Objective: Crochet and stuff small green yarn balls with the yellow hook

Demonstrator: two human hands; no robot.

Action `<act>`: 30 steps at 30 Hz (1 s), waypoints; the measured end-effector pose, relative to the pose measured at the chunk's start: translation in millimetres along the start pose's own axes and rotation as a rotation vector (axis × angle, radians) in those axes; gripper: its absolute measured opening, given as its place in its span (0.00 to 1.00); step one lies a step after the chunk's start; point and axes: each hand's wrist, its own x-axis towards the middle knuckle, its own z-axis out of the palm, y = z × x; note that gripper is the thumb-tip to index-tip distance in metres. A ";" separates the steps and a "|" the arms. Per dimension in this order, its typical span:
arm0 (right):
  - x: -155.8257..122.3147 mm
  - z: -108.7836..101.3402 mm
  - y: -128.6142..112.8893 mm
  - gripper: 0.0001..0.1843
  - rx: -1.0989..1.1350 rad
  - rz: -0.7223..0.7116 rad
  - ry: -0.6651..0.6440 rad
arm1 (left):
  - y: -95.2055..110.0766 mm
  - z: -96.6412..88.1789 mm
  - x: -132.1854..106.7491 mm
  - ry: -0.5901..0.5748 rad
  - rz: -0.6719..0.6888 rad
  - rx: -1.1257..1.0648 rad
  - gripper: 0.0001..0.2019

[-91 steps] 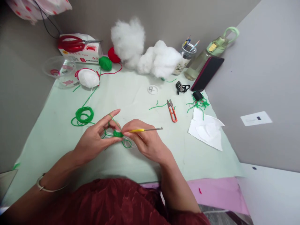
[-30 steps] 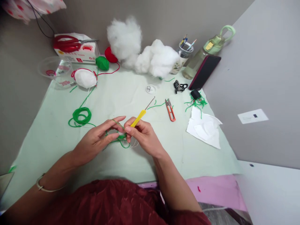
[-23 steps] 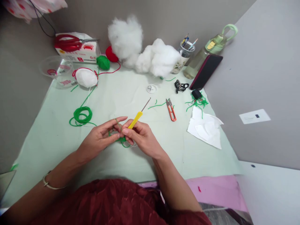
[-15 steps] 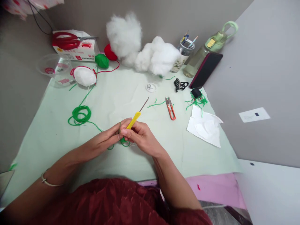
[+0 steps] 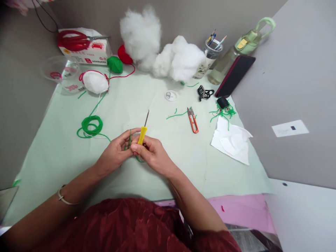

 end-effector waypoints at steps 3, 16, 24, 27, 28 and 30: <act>3.3 -3.9 3.2 0.18 0.091 0.010 0.021 | -2.3 0.7 0.6 -0.013 -0.039 -0.089 0.31; 1.5 4.1 -1.5 0.16 0.083 0.052 0.108 | 0.0 1.7 -2.6 0.028 0.024 -0.098 0.23; 0.9 -0.6 -3.9 0.15 0.069 0.023 0.105 | 5.6 -7.0 -2.0 -0.065 0.000 -0.180 0.25; -0.1 3.2 -6.3 0.16 0.087 0.003 0.090 | 4.7 -4.8 -0.5 -0.065 0.000 -0.196 0.27; -0.4 5.6 -7.2 0.17 0.096 -0.002 0.091 | 4.1 -3.1 -0.4 -0.053 -0.005 -0.190 0.26; -0.8 10.9 -8.5 0.18 0.097 -0.008 0.103 | 2.5 1.2 -0.9 -0.009 -0.014 -0.137 0.24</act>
